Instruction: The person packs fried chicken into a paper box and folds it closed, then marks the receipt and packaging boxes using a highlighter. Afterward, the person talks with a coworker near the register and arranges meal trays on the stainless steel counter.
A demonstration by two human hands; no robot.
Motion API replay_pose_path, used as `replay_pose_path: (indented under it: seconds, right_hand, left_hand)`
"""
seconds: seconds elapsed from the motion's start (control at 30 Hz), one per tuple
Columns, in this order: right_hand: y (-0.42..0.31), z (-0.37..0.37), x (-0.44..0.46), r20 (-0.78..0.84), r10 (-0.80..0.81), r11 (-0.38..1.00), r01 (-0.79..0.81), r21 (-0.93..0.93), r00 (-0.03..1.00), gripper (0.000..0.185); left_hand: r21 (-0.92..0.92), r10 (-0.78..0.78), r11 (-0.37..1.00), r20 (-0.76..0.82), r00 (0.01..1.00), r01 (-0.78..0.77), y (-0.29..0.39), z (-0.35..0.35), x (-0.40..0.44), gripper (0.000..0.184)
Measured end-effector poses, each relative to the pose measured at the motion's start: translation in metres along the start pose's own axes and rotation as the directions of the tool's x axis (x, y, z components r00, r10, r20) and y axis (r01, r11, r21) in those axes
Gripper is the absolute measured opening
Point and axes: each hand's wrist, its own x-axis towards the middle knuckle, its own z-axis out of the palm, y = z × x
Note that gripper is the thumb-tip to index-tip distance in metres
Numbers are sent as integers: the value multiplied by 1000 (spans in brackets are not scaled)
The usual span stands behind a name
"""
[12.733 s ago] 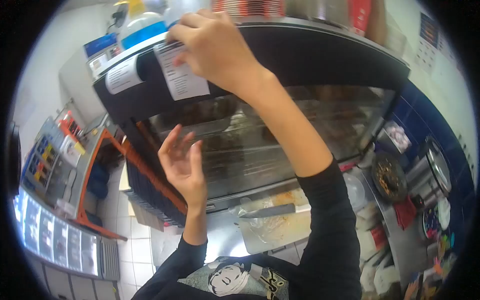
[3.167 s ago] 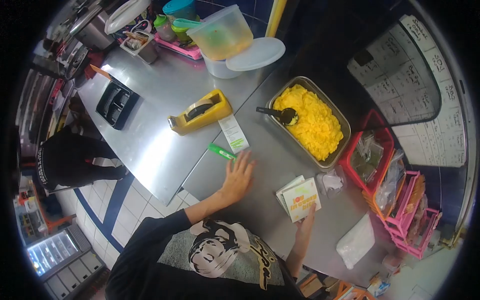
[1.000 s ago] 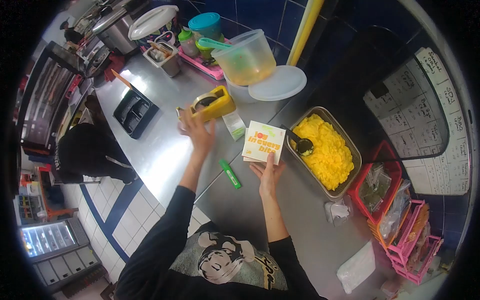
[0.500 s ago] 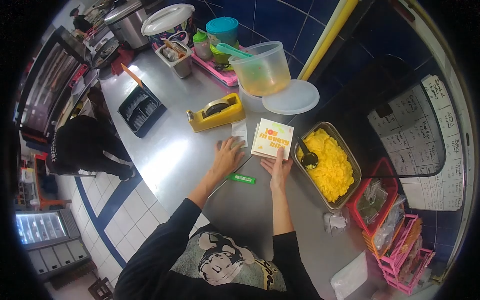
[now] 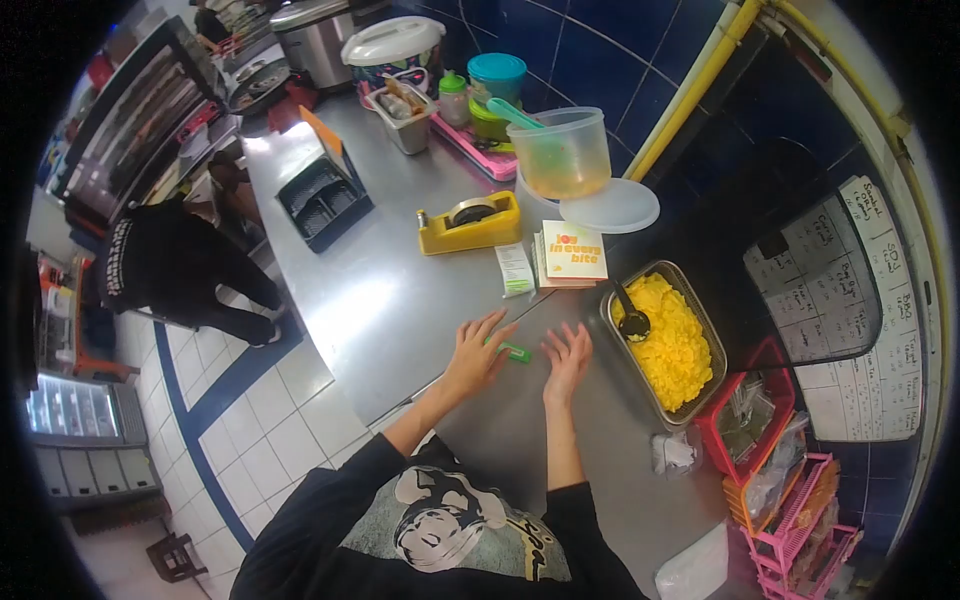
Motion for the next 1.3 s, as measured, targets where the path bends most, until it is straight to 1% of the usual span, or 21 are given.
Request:
replay_pose_path:
  seconds: [0.07, 0.1, 0.13, 0.17, 0.23, 0.3, 0.37, 0.47, 0.53, 0.57, 0.63, 0.67, 0.83, 0.87, 0.97, 1.0, 1.03, 1.1, 1.17, 1.27, 1.3]
  right_hand:
    - [14, -19, -24, 15, -192, 842, 173, -511, 981, 47]
    - [18, -21, -29, 24, -191, 846, 177, -503, 981, 47]
    - [22, -22, -38, 195, -271, 637, 327, -698, 943, 42]
    - [25, -24, -47, 371, -295, 367, 463, -807, 880, 38]
    - [27, -5, -49, 665, -408, -35, 717, -696, 626, 37]
    - [43, 1, -44, 710, -347, -125, 720, -682, 612, 37]
    - [51, -4, -46, 713, -279, -154, 703, -694, 643, 35]
    - [57, -32, -55, 666, -306, -45, 689, -724, 680, 31]
    - [43, -65, -84, 600, -357, 40, 653, -756, 716, 28]
    - [32, -84, -100, 537, -402, 122, 625, -771, 741, 25]
    - [-8, -120, -142, 320, -465, 305, 489, -818, 825, 20]
    - [-36, -134, -164, 211, -516, 319, 414, -852, 830, 19]
    - [-149, -224, -198, 133, -861, 77, 384, -920, 492, 15]
    - [-167, -234, -197, 136, -874, 40, 349, -936, 466, 15]
    - [-193, -250, -175, 204, -864, -52, 321, -946, 461, 14]
    - [-191, -272, -158, 136, -771, 51, 273, -961, 622, 28]
    - [-190, -263, -156, 146, -766, 52, 287, -956, 626, 28]
    - [-183, -228, -159, 322, -809, -401, -62, -914, 491, 47]
    - [-164, -217, -156, 451, -726, -382, 241, -892, 520, 59]
    - [-101, -187, -171, 597, -595, -259, 575, -776, 538, 57]
    - [-80, -178, -182, 618, -503, -195, 618, -762, 604, 58]
  left_hand:
    - [-64, 6, 998, -79, 997, -11, 5, -15, -31, 43]
    - [-256, -107, 963, -92, 990, 81, 3, -15, -53, 40]
    - [-441, -220, 882, -79, 972, 164, 6, -20, -75, 40]
    - [-433, -219, 886, -78, 973, 165, 9, -25, -99, 40]
    - [-511, -414, 763, 83, 906, 396, 22, -38, -144, 41]
    - [-543, -416, 751, 52, 908, 376, 23, -20, -197, 42]
    - [-574, -415, 734, 44, 909, 363, 33, -1, -245, 42]
    - [-284, -329, 914, -107, 938, 288, 45, 25, -326, 44]
    - [-278, -535, 744, 296, 791, 607, 31, 61, -394, 32]
    - [-274, -536, 744, 299, 789, 609, 30, 69, -420, 32]
    - [-116, -548, 595, 665, 507, 795, 28, 82, -455, 33]
    - [-117, -547, 595, 665, 508, 795, 25, 91, -465, 33]
    - [-46, -606, 551, 665, 437, 833, 4, 113, -505, 53]
    - [105, -692, 251, 714, 103, 962, 34, 87, -475, 63]
    - [94, -620, 154, 784, 22, 984, 32, 86, -477, 69]
    - [82, -618, 170, 785, 41, 982, 35, 85, -476, 69]
    - [74, -626, 159, 779, 42, 984, 39, 89, -475, 69]
    - [126, -671, 208, 740, 48, 970, 45, 100, -474, 66]
    - [-157, -545, 487, 714, 439, 859, 55, 120, -479, 62]
    - [-186, -499, 511, 731, 466, 839, 99, 124, -464, 60]
    - [-4, -477, 723, 721, 503, 691, 89, 149, -486, 58]
